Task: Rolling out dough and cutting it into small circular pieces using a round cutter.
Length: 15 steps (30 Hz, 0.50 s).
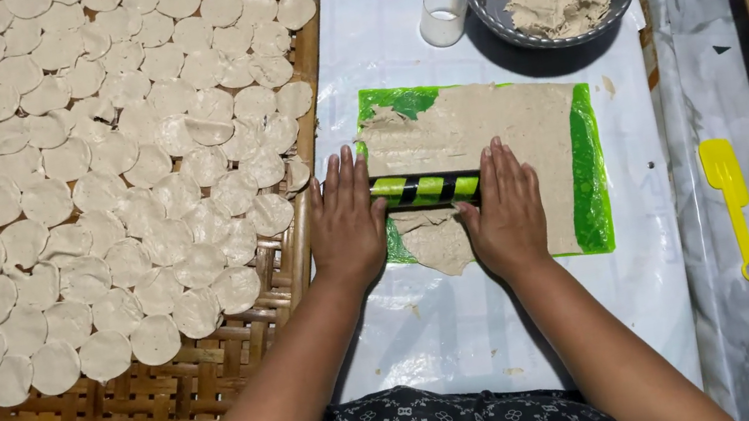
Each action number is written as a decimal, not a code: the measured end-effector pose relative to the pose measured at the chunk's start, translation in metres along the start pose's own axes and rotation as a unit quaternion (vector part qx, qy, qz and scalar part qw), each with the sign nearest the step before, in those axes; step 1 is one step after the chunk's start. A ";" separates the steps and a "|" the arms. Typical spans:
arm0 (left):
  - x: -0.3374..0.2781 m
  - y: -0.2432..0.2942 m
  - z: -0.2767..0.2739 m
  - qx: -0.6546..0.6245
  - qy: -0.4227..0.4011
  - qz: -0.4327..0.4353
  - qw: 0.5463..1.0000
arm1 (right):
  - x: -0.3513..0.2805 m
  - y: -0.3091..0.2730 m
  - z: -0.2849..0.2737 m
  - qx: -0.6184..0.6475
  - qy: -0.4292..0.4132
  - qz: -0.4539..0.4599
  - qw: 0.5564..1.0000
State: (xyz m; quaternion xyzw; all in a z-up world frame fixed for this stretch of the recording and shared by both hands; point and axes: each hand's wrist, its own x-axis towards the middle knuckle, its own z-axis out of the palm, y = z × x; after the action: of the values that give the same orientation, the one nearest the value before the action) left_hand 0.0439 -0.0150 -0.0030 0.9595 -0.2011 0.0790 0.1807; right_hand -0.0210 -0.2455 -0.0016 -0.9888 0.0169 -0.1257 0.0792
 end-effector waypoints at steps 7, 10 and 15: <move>-0.032 0.000 -0.007 -0.013 -0.012 0.032 0.999 | -0.039 -0.011 -0.010 0.005 -0.027 -0.006 1.000; -0.019 -0.001 -0.004 -0.023 -0.003 0.036 0.999 | -0.028 -0.008 -0.008 -0.011 -0.032 -0.003 0.999; 0.031 -0.005 0.007 -0.025 0.017 0.029 0.999 | 0.023 0.009 -0.001 0.018 -0.035 0.003 0.999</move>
State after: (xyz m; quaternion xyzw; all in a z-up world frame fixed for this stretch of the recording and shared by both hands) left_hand 0.0745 -0.0243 -0.0041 0.9471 -0.2274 0.0955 0.2053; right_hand 0.0004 -0.2555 0.0039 -0.9910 0.0143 -0.0908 0.0978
